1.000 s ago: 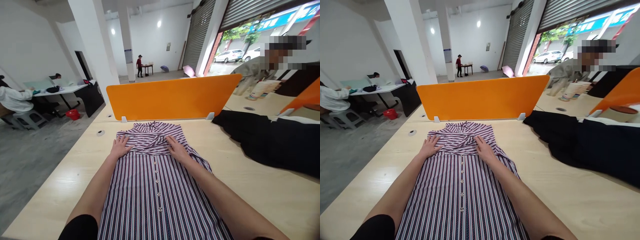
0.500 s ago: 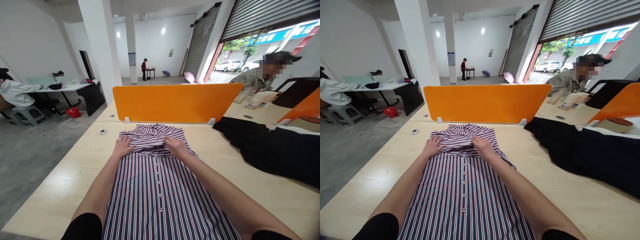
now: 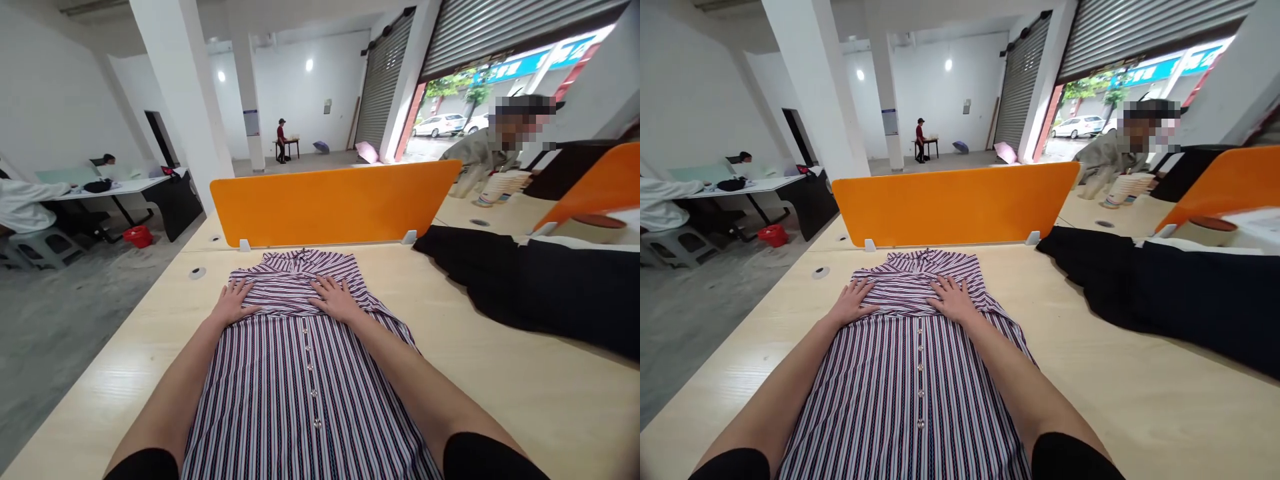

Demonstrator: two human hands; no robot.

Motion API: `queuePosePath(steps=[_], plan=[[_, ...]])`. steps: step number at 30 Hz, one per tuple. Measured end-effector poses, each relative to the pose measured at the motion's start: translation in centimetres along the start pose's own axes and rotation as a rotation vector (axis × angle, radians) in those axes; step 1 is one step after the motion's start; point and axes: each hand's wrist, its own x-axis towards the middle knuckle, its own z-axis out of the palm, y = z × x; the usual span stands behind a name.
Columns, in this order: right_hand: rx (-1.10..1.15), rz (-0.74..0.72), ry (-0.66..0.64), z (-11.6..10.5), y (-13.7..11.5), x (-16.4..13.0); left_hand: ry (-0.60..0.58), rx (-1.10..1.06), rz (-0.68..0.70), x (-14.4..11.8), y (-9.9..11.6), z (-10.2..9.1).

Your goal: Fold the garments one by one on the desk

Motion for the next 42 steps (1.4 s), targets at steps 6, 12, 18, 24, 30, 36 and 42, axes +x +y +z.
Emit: queuePosePath(steps=[6, 12, 18, 24, 30, 36, 42], plan=[[0.015, -0.02, 0.005, 0.6, 0.8, -0.1, -0.031, 0.001, -0.041, -0.2, -0.6, -0.5], [0.017, 0.148, 0.272, 0.2, 1.0, -0.7, 0.131, 0.056, -0.14, 0.1, 2.0, -1.4], [-0.027, 0.383, 0.105, 0.8, 2.5, -0.3, 0.006, 0.054, -0.104, 1.3, 2.3, 0.1], [-0.048, 0.398, 0.084, 0.7, 2.9, 0.1, -0.022, 0.053, -0.129, 2.6, 1.6, 0.0], [-0.005, 0.365, 0.018, -0.7, 3.2, -0.1, 0.017, 0.122, -0.169, 1.5, 4.3, -2.4], [-0.035, 0.154, 0.08, -0.5, 2.7, -5.7, 0.005, 0.018, -0.037, -5.0, 6.1, -1.4], [-0.001, 0.186, -0.032, -1.0, 1.6, -8.7, -0.076, 0.008, -0.119, -7.5, 6.7, -1.9]])
